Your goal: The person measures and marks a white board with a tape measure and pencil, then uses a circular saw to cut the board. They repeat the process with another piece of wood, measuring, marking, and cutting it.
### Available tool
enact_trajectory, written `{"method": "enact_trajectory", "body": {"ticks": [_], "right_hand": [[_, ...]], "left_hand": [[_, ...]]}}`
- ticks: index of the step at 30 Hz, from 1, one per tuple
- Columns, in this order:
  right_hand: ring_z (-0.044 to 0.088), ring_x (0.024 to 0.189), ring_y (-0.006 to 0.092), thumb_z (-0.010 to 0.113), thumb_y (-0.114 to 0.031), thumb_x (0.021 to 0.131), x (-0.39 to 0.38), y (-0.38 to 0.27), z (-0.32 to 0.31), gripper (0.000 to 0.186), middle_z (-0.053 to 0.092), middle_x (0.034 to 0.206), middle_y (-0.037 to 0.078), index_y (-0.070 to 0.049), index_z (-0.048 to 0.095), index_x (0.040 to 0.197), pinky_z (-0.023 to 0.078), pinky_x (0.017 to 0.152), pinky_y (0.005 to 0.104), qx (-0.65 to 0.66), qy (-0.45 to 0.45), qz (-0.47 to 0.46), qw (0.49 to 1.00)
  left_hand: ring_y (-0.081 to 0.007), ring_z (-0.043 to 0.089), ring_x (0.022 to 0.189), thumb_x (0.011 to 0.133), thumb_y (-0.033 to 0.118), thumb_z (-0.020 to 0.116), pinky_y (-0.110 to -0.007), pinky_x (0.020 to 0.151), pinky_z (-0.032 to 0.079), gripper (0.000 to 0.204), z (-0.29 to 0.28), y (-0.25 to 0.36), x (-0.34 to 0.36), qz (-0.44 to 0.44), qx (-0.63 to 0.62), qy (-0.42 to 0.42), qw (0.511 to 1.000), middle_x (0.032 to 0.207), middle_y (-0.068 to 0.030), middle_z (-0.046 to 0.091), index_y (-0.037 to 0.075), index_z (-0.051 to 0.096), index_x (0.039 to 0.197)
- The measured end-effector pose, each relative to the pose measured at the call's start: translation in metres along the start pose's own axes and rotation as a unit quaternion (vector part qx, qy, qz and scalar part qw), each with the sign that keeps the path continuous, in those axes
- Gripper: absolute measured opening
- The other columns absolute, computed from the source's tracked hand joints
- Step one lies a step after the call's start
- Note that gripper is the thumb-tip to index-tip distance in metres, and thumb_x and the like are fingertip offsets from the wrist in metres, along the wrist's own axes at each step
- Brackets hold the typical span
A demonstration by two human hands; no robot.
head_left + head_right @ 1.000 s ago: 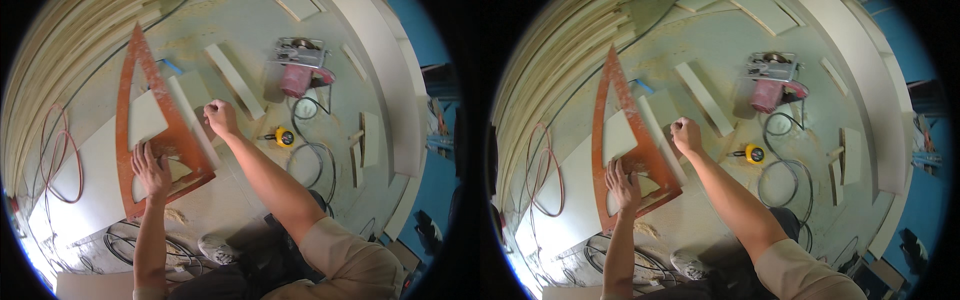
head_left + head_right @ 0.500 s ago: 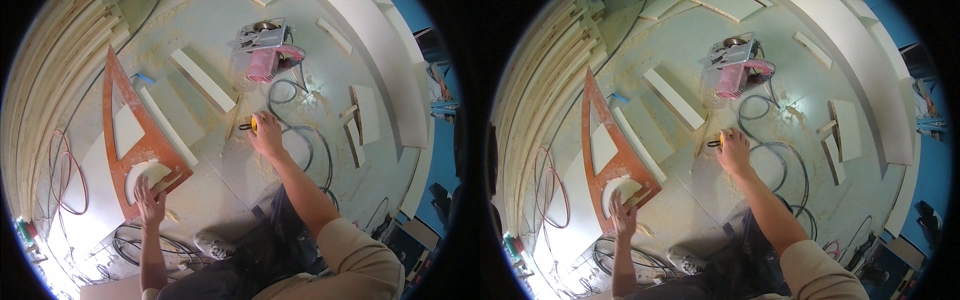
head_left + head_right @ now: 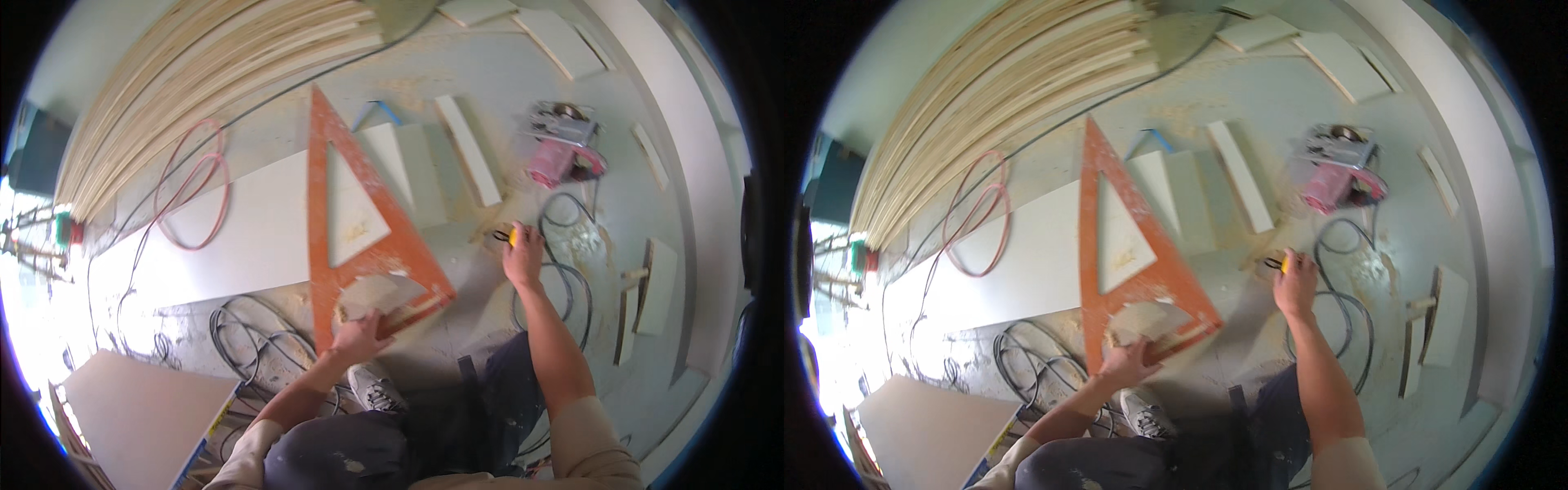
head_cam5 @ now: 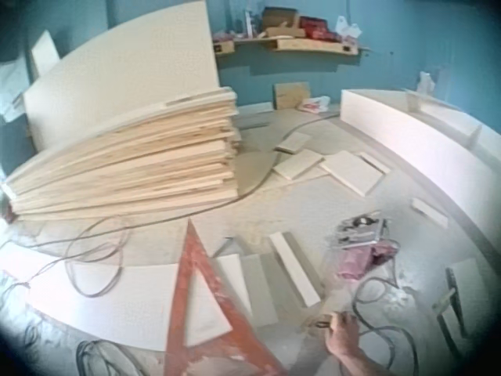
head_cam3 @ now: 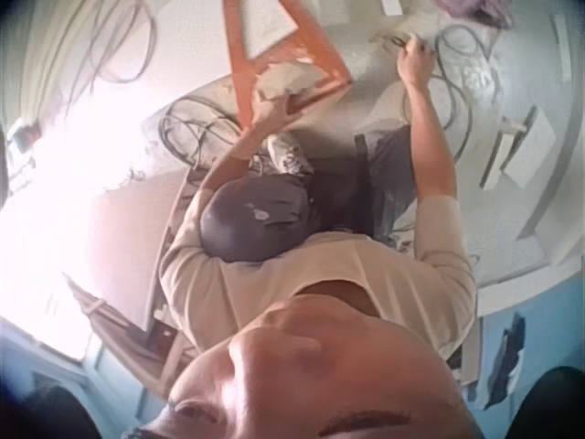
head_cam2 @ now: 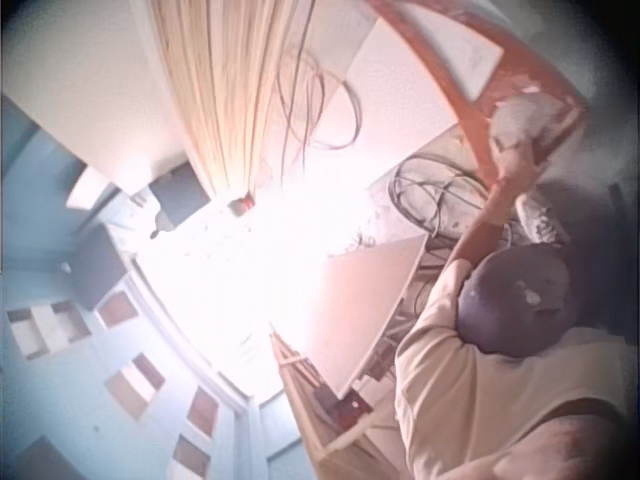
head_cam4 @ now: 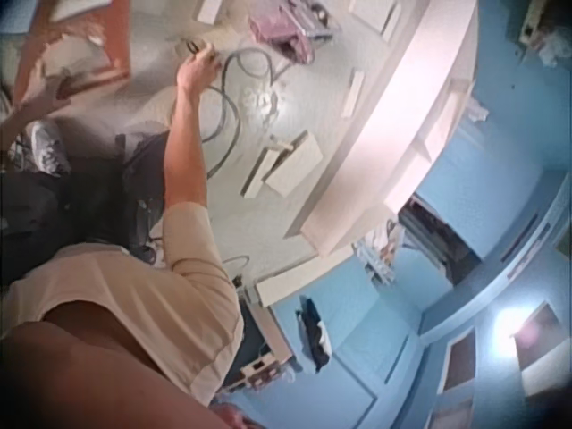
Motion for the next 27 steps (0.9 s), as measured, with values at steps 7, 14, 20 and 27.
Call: {"method": "enact_trajectory", "body": {"ticks": [7, 14, 20, 27], "right_hand": [[0.05, 0.108, 0.0403, 0.065, -0.009, 0.081, -0.01, 0.012, 0.004, 0.049, 0.053, 0.114, 0.02, -0.009, 0.047, 0.126, 0.04, 0.091, 0.0494, -0.009, 0.015, -0.014, 1.0], [0.049, 0.11, 0.0385, 0.065, -0.011, 0.082, -0.011, 0.011, 0.012, 0.051, 0.051, 0.118, 0.018, -0.012, 0.044, 0.129, 0.039, 0.093, 0.0472, -0.03, -0.04, 0.013, 0.999], [0.05, 0.109, 0.0383, 0.064, -0.014, 0.084, -0.005, 0.016, 0.011, 0.048, 0.051, 0.118, 0.018, -0.012, 0.044, 0.128, 0.041, 0.091, 0.0467, -0.021, -0.018, -0.005, 1.0], [0.054, 0.106, 0.0339, 0.064, -0.018, 0.085, -0.008, 0.027, 0.01, 0.047, 0.054, 0.116, 0.019, -0.008, 0.046, 0.127, 0.043, 0.091, 0.0431, 0.136, -0.028, 0.007, 0.99]], "left_hand": [[-0.0377, 0.065, 0.08, 0.08, 0.048, 0.067, -0.045, 0.068, 0.052, 0.051, -0.003, -0.008, -0.055, -0.006, -0.01, 0.104, 0.995, 0.09, -0.0173, 0.066, 0.004, 0.051, 0.101], [-0.0372, 0.065, 0.086, 0.077, 0.046, 0.071, -0.044, 0.075, 0.051, 0.047, -0.021, -0.061, -0.196, -0.356, -0.077, 0.119, 0.924, 0.089, -0.0182, 0.067, 0.006, 0.057, 0.099], [-0.0371, 0.067, 0.087, 0.078, 0.041, 0.068, -0.045, 0.077, 0.052, 0.048, -0.03, -0.099, -0.285, -0.52, 0.008, 0.084, 0.85, 0.09, -0.0214, 0.068, -0.001, 0.06, 0.1], [-0.036, 0.064, 0.096, 0.078, 0.052, 0.064, -0.043, 0.083, 0.05, 0.059, -0.045, -0.15, -0.296, -0.468, 0.03, -0.021, 0.883, 0.098, -0.0244, 0.066, -0.001, 0.066, 0.104]]}}
Point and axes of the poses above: each hand's wrist, its own x-axis towards the middle knuckle, its own z-axis out of the palm, y = z × x, the point moved 6 cm from there along x, towards the middle knuckle
